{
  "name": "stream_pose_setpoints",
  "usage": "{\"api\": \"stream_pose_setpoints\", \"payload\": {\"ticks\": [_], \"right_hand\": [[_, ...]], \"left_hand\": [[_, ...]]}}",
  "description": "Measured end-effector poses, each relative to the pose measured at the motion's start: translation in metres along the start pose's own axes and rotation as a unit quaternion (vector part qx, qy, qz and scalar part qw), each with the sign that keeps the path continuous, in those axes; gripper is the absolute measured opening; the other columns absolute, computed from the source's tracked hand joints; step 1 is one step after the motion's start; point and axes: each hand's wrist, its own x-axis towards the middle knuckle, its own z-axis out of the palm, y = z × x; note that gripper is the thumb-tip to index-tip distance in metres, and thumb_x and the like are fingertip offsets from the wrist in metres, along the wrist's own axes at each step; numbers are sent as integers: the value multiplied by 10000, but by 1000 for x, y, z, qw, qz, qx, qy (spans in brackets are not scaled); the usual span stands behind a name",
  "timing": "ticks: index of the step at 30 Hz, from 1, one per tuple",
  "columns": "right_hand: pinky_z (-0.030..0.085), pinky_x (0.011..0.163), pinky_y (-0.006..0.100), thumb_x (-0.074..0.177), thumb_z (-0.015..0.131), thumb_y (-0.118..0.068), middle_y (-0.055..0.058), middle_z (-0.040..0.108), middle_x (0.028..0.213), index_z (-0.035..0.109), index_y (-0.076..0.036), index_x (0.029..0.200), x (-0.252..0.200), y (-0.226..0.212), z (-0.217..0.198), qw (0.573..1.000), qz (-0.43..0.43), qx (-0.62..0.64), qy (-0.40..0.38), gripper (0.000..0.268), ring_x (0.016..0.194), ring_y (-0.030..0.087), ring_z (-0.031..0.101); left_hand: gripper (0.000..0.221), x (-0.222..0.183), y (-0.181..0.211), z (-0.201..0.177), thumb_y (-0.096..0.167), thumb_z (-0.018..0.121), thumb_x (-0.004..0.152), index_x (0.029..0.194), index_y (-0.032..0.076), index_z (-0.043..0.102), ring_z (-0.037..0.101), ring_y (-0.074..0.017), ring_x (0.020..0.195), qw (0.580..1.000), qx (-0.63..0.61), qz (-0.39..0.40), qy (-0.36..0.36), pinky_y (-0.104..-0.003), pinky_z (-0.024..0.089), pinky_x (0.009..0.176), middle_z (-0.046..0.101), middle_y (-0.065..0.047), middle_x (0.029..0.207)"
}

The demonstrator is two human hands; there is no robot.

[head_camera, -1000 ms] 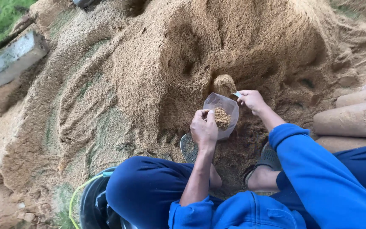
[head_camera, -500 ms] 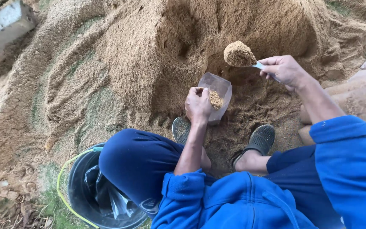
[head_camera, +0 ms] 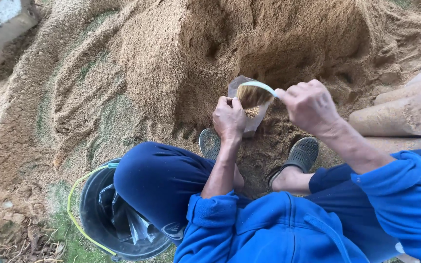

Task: Scooping seeds from a large pile into small plastic bags using a spoon and organizing the filled bags.

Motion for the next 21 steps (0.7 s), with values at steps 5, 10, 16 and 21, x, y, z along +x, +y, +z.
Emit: {"api": "stream_pose_setpoints", "payload": {"ticks": [5,10,16,21], "right_hand": [[509,793,283,983,589,-186,-36,719,785,764,-223,1054,-2,21,15,998,5,-2,66,192,722,123,664],[496,756,338,1045,641,-244,17,724,875,799,-164,1154,-26,73,113,973,147,150,96,207,810,204,700],[512,921,492,1035,572,-217,159,763,1061,781,-147,1166,-94,66,242,878,417,232,-42,256,1011,379,710],[524,936,493,965,528,-165,139,753,1080,763,-170,1217,-90,33,264,780,559,251,-126,345,1074,355,694]], "left_hand": [[258,2,-7,4,363,578,881,945,147,704,722,-433,1002,1000,9,3,11,-553,557,868,765,-169,921],[284,7,-8,6,421,594,859,955,184,717,720,-414,1028,1000,21,-4,0,-542,556,875,774,-137,935],[374,5,1,-7,475,627,836,1045,171,691,714,-424,1061,998,53,8,-29,-536,539,911,779,-139,1014],[287,17,-7,-6,436,600,898,979,179,700,747,-417,975,967,246,52,-50,-528,568,873,777,-167,946]]}}
